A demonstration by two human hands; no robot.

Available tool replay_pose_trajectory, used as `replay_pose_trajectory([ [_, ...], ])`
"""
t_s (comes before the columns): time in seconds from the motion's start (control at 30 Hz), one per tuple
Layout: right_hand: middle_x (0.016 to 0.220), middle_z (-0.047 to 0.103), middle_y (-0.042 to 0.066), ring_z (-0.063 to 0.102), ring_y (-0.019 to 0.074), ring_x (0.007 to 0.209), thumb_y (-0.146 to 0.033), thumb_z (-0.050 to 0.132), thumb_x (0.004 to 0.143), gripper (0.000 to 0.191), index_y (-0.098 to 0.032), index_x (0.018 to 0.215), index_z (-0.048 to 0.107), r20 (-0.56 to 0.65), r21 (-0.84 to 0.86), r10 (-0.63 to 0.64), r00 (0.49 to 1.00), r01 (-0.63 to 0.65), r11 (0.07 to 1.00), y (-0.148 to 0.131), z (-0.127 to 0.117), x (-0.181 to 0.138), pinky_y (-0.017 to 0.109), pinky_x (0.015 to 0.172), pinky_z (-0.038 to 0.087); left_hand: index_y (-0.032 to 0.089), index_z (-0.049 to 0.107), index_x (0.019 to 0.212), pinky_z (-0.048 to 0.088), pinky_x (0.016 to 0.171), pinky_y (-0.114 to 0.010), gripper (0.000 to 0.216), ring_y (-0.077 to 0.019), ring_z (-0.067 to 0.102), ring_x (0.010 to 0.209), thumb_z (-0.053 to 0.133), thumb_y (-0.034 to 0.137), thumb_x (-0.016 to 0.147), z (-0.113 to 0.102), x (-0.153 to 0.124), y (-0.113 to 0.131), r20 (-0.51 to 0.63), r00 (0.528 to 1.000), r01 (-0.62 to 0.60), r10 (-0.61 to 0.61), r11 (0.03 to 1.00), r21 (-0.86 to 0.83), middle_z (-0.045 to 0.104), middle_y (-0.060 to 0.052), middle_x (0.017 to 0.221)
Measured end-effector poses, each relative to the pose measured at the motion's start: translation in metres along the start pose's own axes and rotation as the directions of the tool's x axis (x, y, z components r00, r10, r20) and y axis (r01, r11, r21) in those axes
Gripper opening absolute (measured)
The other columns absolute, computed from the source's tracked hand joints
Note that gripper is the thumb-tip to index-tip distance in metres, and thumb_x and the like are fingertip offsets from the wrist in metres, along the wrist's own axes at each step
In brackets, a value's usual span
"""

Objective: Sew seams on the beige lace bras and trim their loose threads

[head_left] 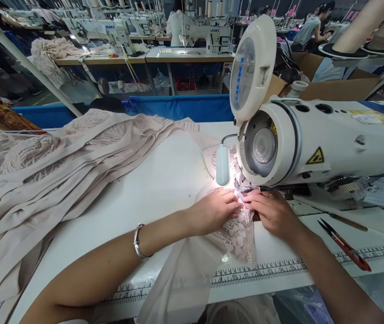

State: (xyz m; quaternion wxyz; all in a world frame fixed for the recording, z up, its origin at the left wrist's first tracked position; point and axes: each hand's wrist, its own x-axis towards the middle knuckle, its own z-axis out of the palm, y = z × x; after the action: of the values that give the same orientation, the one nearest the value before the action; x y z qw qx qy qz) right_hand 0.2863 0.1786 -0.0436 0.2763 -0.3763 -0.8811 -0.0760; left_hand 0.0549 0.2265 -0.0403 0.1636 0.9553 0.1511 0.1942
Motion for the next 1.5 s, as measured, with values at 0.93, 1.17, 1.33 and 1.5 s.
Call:
replay_pose_trajectory([
  [0.93, 0.109, 0.077, 0.002, 0.071, 0.0216, 0.099, -0.002, 0.045, 0.089, 0.04, -0.025, 0.11, 0.07, 0.055, 0.041, 0.056, 0.997, -0.058, 0.997, 0.005, 0.004, -0.003, 0.037, 0.089, 0.054, 0.021, 0.063, 0.131, 0.031, 0.064, -0.034, 0.051, -0.0197, 0.049, 0.072, 0.062, 0.054, 0.091, 0.002, 0.001, 0.0, 0.064, 0.997, -0.051, 0.035, 0.958, 0.281, 0.058, -0.01, 0.097],
  [1.17, 0.108, 0.077, 0.002, 0.071, 0.0204, 0.098, -0.001, 0.044, 0.09, 0.04, -0.024, 0.107, 0.071, 0.016, 0.056, 0.041, 0.999, -0.041, 0.998, 0.005, 0.004, -0.002, 0.036, 0.086, 0.056, 0.012, 0.065, 0.119, 0.038, 0.07, -0.035, 0.041, -0.0205, 0.054, 0.078, 0.053, 0.046, 0.1, 0.01, -0.001, 0.005, 0.023, 0.998, -0.055, 0.05, 0.945, 0.323, 0.062, -0.009, 0.095],
  [1.33, 0.094, 0.079, 0.0, 0.071, 0.0183, 0.087, 0.005, 0.046, 0.087, 0.038, -0.024, 0.09, 0.071, -0.067, 0.043, -0.041, 0.997, 0.044, 0.998, 0.002, 0.0, 0.001, 0.034, 0.081, 0.056, 0.013, 0.066, 0.087, 0.04, 0.072, -0.034, 0.025, -0.0181, 0.054, 0.077, 0.044, 0.009, 0.097, 0.004, -0.002, 0.003, -0.001, 0.997, -0.07, 0.073, 0.95, 0.303, 0.065, -0.006, 0.089],
  [1.5, 0.099, 0.08, 0.0, 0.072, 0.0185, 0.092, 0.004, 0.045, 0.088, 0.041, -0.025, 0.1, 0.072, -0.044, 0.046, 0.002, 0.999, 0.0, 0.999, 0.0, -0.001, 0.0, 0.034, 0.082, 0.057, 0.013, 0.063, 0.08, 0.041, 0.073, -0.036, 0.031, -0.0187, 0.053, 0.074, 0.038, 0.005, 0.096, 0.002, 0.002, 0.0, -0.006, 0.998, -0.057, 0.062, 0.943, 0.328, 0.065, -0.006, 0.081],
])
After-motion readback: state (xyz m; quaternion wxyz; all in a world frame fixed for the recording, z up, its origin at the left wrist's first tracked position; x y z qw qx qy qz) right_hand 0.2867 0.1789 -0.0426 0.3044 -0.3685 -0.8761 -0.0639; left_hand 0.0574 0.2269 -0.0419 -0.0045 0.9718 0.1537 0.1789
